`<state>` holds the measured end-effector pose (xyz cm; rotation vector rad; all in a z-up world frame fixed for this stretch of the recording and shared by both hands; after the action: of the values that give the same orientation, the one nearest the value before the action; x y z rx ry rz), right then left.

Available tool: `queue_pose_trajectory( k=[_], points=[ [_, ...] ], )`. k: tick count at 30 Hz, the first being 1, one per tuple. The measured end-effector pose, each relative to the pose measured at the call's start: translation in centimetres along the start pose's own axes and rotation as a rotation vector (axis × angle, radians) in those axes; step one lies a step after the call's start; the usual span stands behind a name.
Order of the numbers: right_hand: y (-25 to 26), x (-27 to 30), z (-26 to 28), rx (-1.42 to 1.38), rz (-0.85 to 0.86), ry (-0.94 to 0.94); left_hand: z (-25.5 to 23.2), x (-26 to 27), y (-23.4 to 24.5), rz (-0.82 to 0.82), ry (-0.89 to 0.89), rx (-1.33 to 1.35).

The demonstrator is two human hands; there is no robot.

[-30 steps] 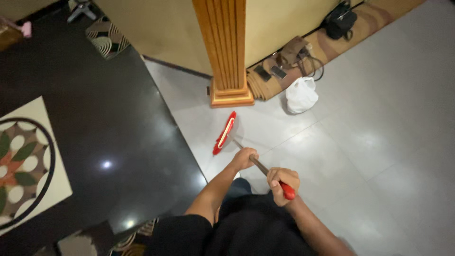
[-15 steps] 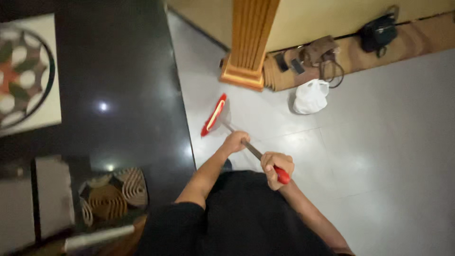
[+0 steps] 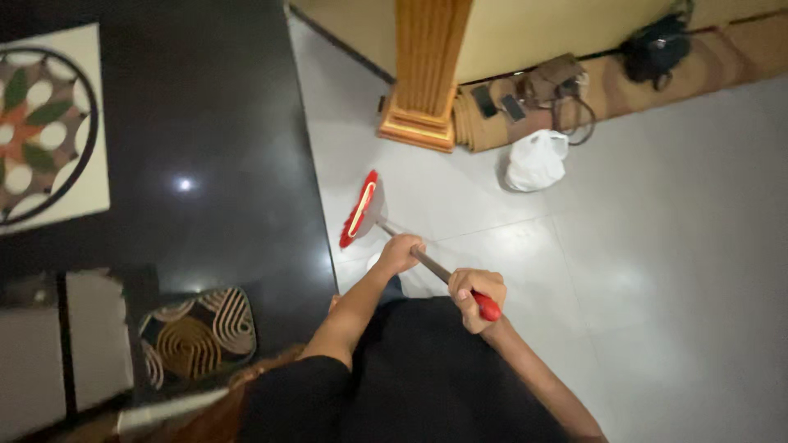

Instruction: The person sweeps the floor using a broom, moving the broom head across the tiles in various directions to gather dust and debris.

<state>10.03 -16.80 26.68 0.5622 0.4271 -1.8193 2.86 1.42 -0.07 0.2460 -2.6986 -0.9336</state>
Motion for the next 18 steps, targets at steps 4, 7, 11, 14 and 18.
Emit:
queue_pose_trajectory(
  k=[4, 7, 11, 14, 18],
  points=[
    [0.1, 1.0, 0.1, 0.037, -0.093, -0.009, -0.3, -0.3, 0.1, 0.106, -0.099, -0.007],
    [-0.1, 1.8, -0.2, -0.009, -0.212, -0.032, 0.1, -0.8, -0.1, 0.227, -0.082, 0.019],
    [-0.5, 1.2, 0.0, 0.057, -0.268, -0.076, -0.1, -0.9, 0.5, 0.165, -0.188, -0.027],
    [-0.7, 0.7, -0.3, 0.052, -0.286, -0.062, 0.1, -1.2, 1.0, 0.206, -0.3, -0.01],
    [-1.4, -0.5, -0.9, 0.045, -0.334, -0.026, 0.6, -1.9, 2.4, 0.264, -0.322, 0.007]
  ],
)
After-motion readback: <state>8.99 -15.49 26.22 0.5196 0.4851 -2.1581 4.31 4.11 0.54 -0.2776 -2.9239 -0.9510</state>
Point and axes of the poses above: each hand's wrist, its own x-axis away from the middle knuckle, its own y-axis out of the back of the hand, z = x × y, the point moved 3 cm from there along -x, towards the middle knuckle, and after that the axes turned 14 degrees about z, right-handed, at the moved point
